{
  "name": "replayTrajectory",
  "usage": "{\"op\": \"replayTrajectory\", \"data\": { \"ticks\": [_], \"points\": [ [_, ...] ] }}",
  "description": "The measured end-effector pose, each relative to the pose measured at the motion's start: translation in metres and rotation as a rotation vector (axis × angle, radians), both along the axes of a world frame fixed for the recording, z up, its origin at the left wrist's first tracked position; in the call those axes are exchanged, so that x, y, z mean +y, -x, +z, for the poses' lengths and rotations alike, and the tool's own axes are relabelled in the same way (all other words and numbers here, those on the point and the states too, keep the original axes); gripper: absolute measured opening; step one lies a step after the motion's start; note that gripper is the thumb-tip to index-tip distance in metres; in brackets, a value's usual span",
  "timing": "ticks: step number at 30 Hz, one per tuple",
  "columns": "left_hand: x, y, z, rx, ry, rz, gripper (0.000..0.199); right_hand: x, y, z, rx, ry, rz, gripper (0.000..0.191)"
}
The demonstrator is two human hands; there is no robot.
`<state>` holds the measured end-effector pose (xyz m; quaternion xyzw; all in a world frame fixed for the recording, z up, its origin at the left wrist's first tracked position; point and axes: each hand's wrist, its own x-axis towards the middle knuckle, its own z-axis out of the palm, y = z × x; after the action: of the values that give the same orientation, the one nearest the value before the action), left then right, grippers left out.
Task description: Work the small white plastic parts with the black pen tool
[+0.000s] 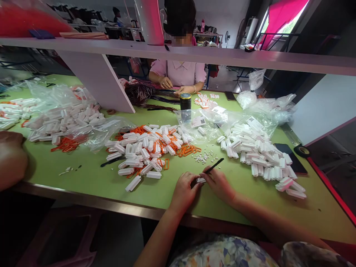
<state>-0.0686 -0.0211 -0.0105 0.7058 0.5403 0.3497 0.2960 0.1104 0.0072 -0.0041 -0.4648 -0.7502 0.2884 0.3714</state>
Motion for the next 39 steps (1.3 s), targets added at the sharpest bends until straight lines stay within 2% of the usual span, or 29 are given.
{"op": "replayTrajectory", "data": {
  "ticks": [7, 14, 21, 30, 34, 39],
  "points": [
    [-0.0009, -0.0012, -0.0001, -0.005, -0.004, 0.017, 0.011, -0.0003, -0.0013, 0.0013, -0.065, -0.063, 0.017, 0.015],
    [-0.0011, -0.0009, 0.0012, -0.037, -0.004, 0.039, 0.005, -0.0018, 0.0035, 0.0078, -0.180, -0.201, 0.117, 0.018],
    [-0.0010, -0.0002, -0.0010, -0.014, -0.014, 0.036, 0.006, 0.0026, -0.0046, 0.0027, -0.003, -0.005, 0.035, 0.019],
    [-0.0013, -0.0005, 0.0017, -0.007, -0.020, 0.017, 0.009, 0.0016, -0.0042, 0.0016, -0.036, -0.044, 0.028, 0.020],
    [-0.0017, -0.0006, 0.0037, -0.073, -0.040, 0.002, 0.014, 0.0010, -0.0051, 0.0034, -0.023, -0.038, 0.033, 0.018],
    [-0.0017, -0.0001, -0.0007, -0.143, -0.087, 0.027, 0.012, -0.0020, -0.0040, 0.0071, -0.010, -0.062, 0.013, 0.018]
  ]
}}
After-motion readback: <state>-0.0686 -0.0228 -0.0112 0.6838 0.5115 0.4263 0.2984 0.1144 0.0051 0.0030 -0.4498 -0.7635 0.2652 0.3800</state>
